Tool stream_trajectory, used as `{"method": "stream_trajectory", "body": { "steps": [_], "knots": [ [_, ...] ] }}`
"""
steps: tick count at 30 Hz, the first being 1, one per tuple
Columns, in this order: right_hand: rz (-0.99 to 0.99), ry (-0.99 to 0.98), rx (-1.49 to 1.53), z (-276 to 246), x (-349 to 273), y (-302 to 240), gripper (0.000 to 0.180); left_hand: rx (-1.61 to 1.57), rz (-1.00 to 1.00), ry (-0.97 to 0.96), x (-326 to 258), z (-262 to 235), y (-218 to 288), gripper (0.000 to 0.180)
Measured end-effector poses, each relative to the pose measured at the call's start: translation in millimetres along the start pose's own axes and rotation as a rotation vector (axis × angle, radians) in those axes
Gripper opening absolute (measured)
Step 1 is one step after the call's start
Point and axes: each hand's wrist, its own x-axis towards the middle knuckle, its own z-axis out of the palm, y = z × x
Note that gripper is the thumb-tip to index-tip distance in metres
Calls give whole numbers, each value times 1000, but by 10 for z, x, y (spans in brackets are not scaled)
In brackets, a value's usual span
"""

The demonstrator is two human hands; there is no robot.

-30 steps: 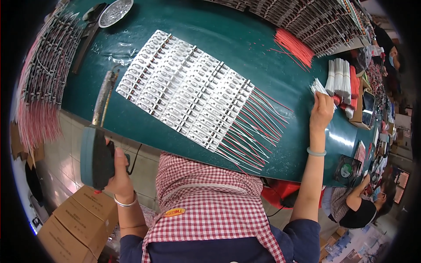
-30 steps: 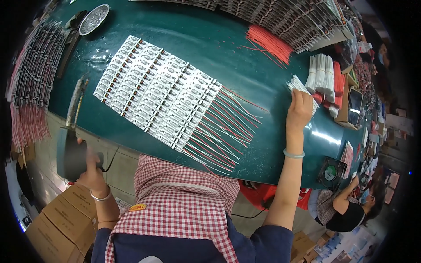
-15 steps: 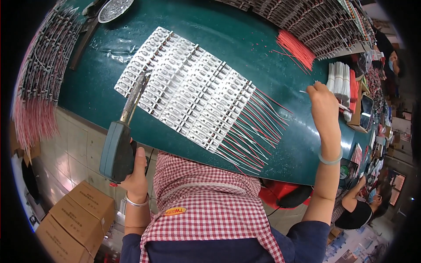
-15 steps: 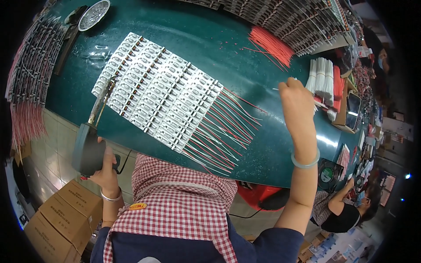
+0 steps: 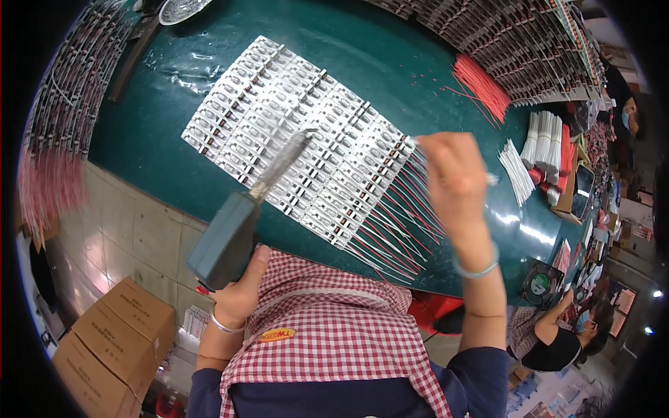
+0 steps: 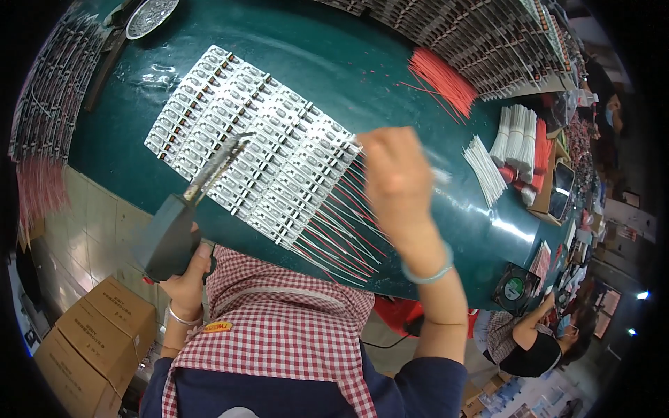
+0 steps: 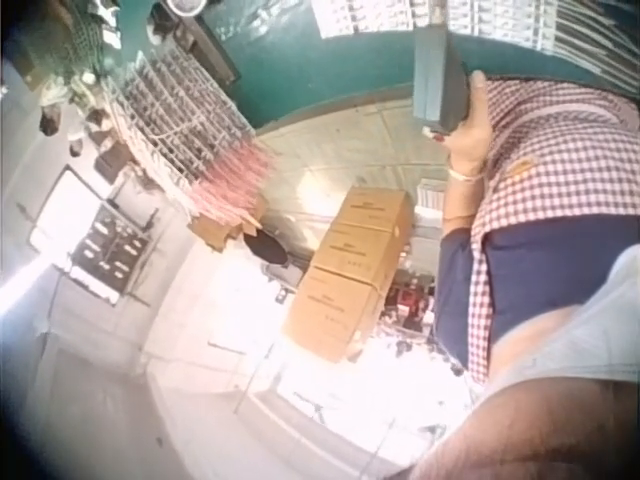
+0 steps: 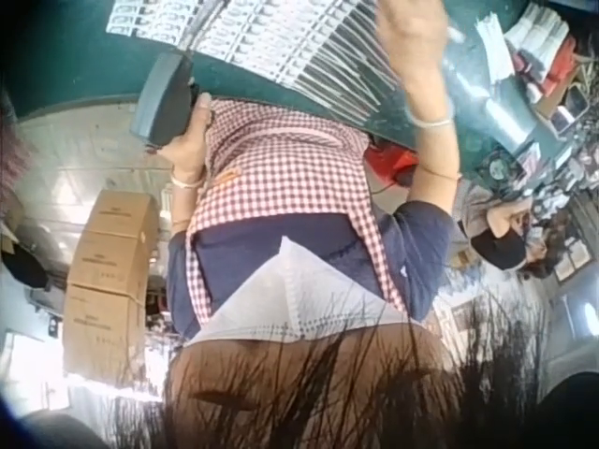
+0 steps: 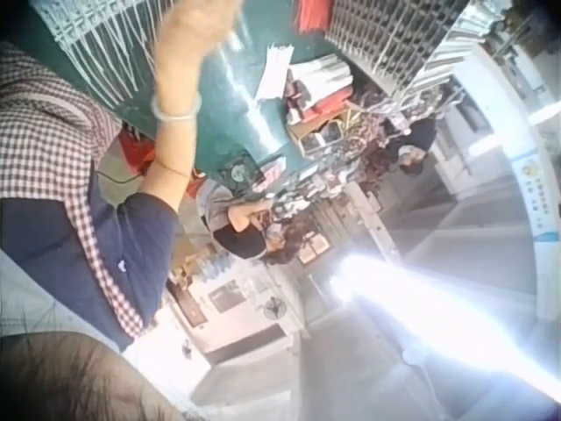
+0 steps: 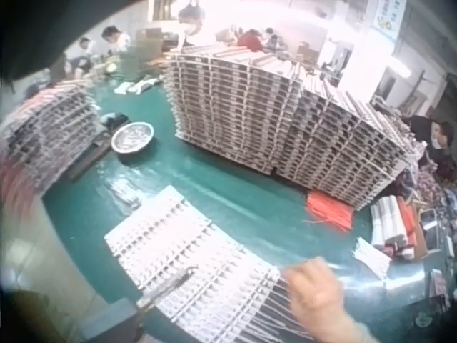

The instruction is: The person assembles electronic components by soldering wires to a circuit board using a soldering gun and a wire feeder.

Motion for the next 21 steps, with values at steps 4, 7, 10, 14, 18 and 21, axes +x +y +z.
{"method": "stream_trajectory", "body": {
  "steps": [4,7,10,14,18,21],
  "knots": [
    [49,69,196,361,-89,-370,28,128,60,-121,40,98,179,34],
    [87,68,204,493,-150,-447,29,183,115,-152,77,141,150,28],
    [35,27,157,541,-192,-487,34,199,128,-145,102,172,135,23],
    [18,25,146,530,-203,-482,35,173,80,-163,112,218,147,24],
    [21,3,153,524,-211,-482,36,200,22,-196,141,245,220,24],
    [20,-4,150,521,-215,-492,36,190,48,-220,155,258,221,24]
  ]
}}
